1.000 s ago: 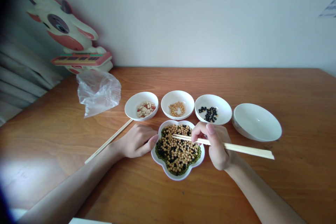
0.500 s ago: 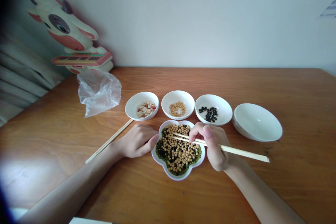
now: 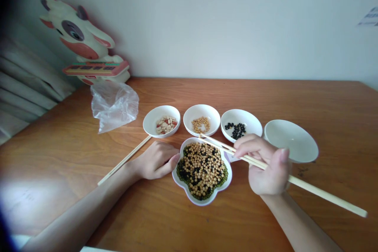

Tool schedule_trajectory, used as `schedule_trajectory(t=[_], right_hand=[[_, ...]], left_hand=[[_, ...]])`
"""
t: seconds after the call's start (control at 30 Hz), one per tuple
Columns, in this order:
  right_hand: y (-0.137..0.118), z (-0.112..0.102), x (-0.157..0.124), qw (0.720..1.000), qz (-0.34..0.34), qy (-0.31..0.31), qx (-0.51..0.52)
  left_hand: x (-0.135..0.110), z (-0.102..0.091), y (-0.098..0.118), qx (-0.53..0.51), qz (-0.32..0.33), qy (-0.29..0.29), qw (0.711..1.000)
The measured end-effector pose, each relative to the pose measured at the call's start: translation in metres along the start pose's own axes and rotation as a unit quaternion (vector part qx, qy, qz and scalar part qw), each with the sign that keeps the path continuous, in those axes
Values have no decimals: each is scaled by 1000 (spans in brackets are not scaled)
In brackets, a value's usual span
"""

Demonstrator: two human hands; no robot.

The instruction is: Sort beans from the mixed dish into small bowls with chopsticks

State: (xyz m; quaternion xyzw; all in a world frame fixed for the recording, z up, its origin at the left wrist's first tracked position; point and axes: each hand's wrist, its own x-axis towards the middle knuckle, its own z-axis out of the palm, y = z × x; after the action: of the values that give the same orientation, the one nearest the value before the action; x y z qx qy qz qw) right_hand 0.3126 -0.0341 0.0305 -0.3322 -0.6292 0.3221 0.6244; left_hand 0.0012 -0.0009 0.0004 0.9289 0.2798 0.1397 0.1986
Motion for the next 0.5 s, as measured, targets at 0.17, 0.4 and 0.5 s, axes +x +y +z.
schedule_trajectory(t=[0.17,0.4,0.5], right_hand=[[8,4,15,996,51,48,-48],[1,10,1,989,104,-101,-12],[8,12,-10,981,113,-144,-59]], left_hand=[[-1,0,0,1,2,0,1000],[0,0,-1,1,5,-1,1000],[-1,0,-1,0,4,0,1000]])
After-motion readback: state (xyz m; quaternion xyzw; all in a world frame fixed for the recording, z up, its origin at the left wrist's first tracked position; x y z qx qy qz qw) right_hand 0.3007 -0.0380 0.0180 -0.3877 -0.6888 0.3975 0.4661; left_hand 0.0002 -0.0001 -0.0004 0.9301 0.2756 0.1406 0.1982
